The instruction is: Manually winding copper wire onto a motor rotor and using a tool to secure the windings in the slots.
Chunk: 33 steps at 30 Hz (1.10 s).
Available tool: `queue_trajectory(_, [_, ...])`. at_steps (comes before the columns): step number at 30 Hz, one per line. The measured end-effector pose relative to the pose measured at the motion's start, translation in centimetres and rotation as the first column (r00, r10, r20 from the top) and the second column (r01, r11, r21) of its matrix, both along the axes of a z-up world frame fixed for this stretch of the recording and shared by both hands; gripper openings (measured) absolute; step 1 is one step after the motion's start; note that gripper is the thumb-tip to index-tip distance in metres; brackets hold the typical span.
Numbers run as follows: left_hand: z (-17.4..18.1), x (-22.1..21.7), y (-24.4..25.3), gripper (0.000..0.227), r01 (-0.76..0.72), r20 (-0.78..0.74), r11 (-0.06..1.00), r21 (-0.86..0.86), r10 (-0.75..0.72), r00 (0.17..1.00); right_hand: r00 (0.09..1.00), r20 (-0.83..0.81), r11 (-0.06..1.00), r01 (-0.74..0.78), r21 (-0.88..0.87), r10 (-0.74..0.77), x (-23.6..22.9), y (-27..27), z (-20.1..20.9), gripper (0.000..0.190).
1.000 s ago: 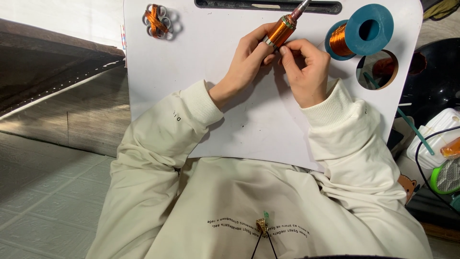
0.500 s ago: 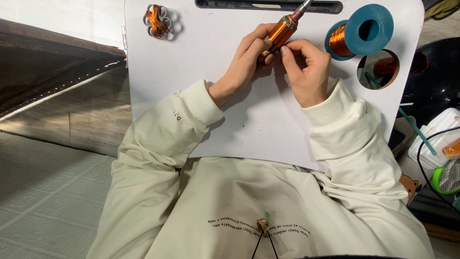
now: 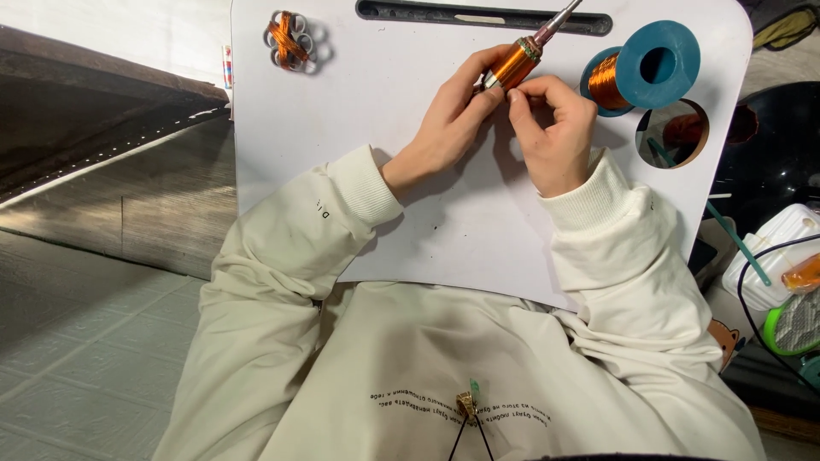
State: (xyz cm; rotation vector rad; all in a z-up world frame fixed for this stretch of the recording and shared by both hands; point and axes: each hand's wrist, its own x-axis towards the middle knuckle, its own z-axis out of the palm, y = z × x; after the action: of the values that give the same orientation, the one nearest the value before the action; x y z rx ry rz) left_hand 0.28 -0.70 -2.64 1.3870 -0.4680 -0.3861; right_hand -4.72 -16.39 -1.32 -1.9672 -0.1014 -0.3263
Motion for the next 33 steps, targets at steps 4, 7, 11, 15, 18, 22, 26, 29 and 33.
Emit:
queue_trajectory(4, [0.7, -0.2, 0.0, 0.036, -0.007, 0.003, 1.000, 0.012, 0.007, 1.000, 1.000, -0.017, 1.000, -0.005, -0.003, 0.005, -0.1, 0.2, 0.4, 0.011])
queue_trajectory(7, [0.5, -0.3, -0.2, 0.036, -0.035, -0.040, 0.999, -0.035, 0.033, 0.999, 1.000, -0.030, 1.000, 0.007, -0.006, -0.007, 0.0, 0.1, 0.0, 0.012])
queue_trajectory(11, [0.6, -1.0, -0.1, 0.038, -0.060, -0.079, 0.998, -0.016, 0.059, 0.995, 1.000, -0.015, 0.999, 0.015, -0.036, -0.016, -0.4, -0.1, -1.3, 0.012])
queue_trajectory(15, [0.2, -0.2, -0.2, 0.044, -0.167, 0.089, 0.966, 0.200, 0.151, 0.984, 0.993, 0.080, 0.987, 0.094, -0.132, -0.084, 0.3, -0.4, -1.5, 0.004])
queue_trajectory(18, [0.7, -0.5, 0.1, 0.039, -0.192, 0.109, 0.955, 0.226, 0.171, 0.979, 0.950, 0.306, 0.928, 0.169, -0.332, -0.064, -0.2, -0.4, -1.5, 0.006])
queue_trajectory(22, [5.8, -1.0, 2.1, 0.042, -0.146, 0.065, 0.954, 0.261, 0.134, 0.989, 0.861, 0.507, 0.886, 0.196, -0.420, 0.049, -1.6, -0.4, 5.1, 0.015])
queue_trajectory(26, [6.2, -0.5, 3.1, 0.040, -0.104, -0.099, 0.972, 0.212, 0.127, 0.987, 0.847, 0.493, 0.505, 0.520, -0.689, -0.199, -3.3, -4.9, 5.6, 0.018])
queue_trajectory(29, [5.3, -0.3, 3.3, 0.037, -0.109, -0.071, 0.970, 0.218, 0.127, 0.989, 0.869, 0.317, 0.370, 0.457, -0.809, -0.380, -4.0, -6.8, 4.9, 0.026])
queue_trajectory(33, [5.0, 0.0, 3.7, 0.038, -0.119, -0.040, 0.971, 0.208, 0.130, 0.991, 0.951, 0.070, 0.618, 0.249, -0.746, -0.300, -3.4, -7.9, 4.4, 0.029])
